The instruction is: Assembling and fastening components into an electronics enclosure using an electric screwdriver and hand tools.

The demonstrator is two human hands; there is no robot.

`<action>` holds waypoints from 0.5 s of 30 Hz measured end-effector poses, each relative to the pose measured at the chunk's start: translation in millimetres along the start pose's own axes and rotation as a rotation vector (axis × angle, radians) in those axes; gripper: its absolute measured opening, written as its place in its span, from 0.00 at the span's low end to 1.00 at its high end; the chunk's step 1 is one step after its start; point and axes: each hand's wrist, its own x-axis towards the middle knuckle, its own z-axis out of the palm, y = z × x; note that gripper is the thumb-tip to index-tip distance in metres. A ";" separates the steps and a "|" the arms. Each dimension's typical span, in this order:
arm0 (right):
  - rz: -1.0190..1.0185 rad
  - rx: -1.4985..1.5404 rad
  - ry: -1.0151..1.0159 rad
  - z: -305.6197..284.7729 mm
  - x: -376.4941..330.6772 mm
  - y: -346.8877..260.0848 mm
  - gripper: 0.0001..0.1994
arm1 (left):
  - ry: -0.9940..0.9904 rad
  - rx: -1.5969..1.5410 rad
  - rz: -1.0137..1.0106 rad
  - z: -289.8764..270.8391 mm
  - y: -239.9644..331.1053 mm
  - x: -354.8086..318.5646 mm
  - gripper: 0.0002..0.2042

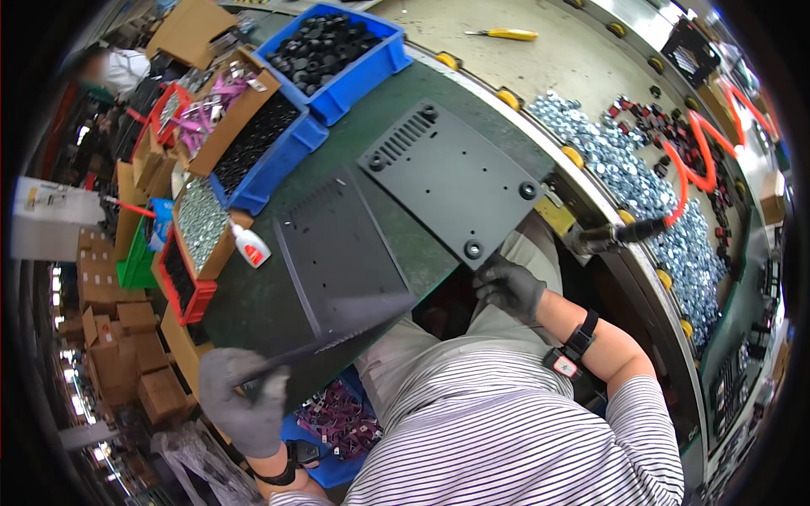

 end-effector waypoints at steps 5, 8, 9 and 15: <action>0.218 -0.090 -0.260 45.7 -26.3 -8.0 0.18 | -0.017 -0.049 0.084 17.8 0.3 -4.3 0.23; 0.213 -0.304 -0.834 70.5 -90.8 -27.9 0.35 | 0.162 -0.163 0.137 35.6 -6.9 -13.5 0.33; 0.044 -0.220 -1.166 80.2 -113.3 -40.2 0.39 | 0.168 -0.225 0.026 38.7 -8.7 -17.5 0.33; -0.851 -0.490 -0.094 117.4 -189.0 -130.4 0.16 | -0.142 -0.321 -0.288 58.6 -34.0 -33.1 0.42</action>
